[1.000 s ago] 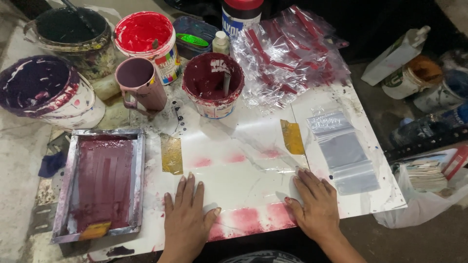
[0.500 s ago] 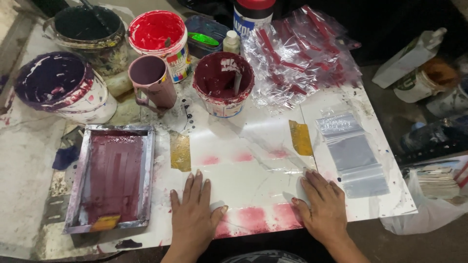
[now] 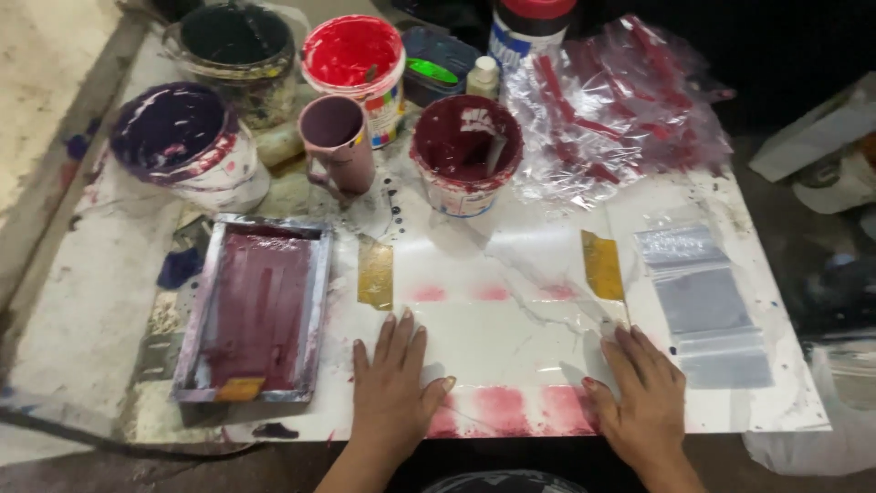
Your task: The person stirs a dark red liquid in a bucket using a stick, then pours it into a rectangular metal tray. They use a yellow squeegee to spread the liquid evenly across the tray's surface and then place a clear plastic sheet over the tray.
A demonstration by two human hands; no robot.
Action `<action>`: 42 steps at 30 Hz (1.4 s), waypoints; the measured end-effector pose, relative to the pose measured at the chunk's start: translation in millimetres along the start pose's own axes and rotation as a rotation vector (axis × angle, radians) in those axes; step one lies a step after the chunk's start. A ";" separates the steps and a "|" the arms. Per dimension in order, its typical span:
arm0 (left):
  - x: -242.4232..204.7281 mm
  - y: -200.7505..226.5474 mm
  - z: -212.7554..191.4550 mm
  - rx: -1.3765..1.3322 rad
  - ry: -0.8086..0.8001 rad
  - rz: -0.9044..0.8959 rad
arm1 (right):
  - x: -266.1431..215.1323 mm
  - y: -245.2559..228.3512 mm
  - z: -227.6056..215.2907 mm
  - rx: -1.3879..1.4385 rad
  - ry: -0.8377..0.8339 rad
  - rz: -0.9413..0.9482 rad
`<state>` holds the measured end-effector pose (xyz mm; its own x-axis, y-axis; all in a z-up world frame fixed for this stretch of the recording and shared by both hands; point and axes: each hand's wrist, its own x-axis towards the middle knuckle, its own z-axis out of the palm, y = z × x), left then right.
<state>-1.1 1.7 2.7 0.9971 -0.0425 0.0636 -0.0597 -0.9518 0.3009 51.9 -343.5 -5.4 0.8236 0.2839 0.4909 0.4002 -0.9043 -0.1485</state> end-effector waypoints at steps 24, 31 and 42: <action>-6.6 -166.3 -176.7 0.075 0.270 -0.725 | 68.5 -149.8 16.0 0.737 -0.351 -0.152; -2.1 -192.1 -160.0 0.118 0.239 -0.666 | 140.0 -257.0 45.2 0.796 -0.750 -0.048; 6.0 -227.4 -136.4 0.146 0.160 -0.548 | 149.9 -302.4 39.9 0.744 -0.821 0.127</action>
<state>11.9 259.3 64.5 0.8605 0.5027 0.0823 0.4803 -0.8546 0.1973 70.3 -14.8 78.8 0.7809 0.5765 -0.2403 0.2087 -0.6034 -0.7696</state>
